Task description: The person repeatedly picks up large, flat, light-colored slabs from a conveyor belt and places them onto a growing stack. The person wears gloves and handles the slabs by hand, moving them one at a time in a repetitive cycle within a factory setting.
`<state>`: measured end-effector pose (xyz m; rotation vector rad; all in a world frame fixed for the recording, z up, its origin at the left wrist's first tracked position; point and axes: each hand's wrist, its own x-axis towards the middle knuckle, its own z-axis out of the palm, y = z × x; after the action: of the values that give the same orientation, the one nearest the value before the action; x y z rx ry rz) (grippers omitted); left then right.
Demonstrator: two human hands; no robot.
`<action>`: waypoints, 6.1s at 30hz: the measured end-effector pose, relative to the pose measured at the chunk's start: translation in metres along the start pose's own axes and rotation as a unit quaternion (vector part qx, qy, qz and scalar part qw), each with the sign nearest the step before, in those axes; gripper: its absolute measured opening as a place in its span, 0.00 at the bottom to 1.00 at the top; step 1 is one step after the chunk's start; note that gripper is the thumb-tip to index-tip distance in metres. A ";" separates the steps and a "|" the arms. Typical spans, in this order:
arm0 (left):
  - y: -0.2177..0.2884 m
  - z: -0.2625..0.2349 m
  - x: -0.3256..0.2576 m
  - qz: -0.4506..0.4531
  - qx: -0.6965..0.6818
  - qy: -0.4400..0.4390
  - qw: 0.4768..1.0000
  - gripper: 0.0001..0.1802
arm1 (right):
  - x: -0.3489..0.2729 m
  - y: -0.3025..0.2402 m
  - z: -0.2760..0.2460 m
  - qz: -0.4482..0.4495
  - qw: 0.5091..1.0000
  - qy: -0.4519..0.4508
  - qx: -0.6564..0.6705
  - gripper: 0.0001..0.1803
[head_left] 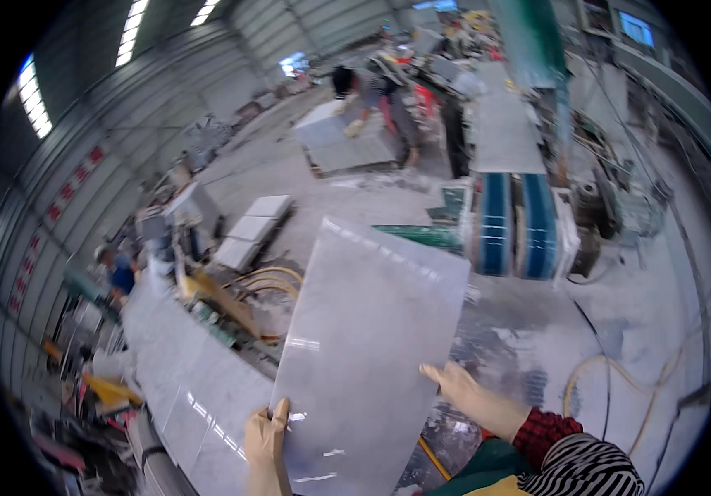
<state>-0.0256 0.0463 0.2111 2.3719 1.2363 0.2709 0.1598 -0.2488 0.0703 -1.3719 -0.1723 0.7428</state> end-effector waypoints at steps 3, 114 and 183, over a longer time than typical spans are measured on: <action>0.053 0.083 0.042 0.049 -0.041 -0.083 0.995 0.32 | 0.047 0.001 -0.079 0.003 0.981 0.156 -0.115 0.31; 0.348 0.458 0.092 -0.282 -0.490 -0.472 0.677 0.27 | 0.108 -0.003 -0.386 0.192 0.856 0.471 0.088 0.43; -0.067 0.213 0.107 -0.131 0.019 0.382 0.915 0.28 | 0.230 -0.038 -0.319 -0.191 0.668 0.101 -0.712 0.52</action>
<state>0.0666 0.1038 -0.0117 2.1400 1.8786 1.1716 0.5169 -0.3801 -0.0357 -2.7575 -0.9924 -0.0879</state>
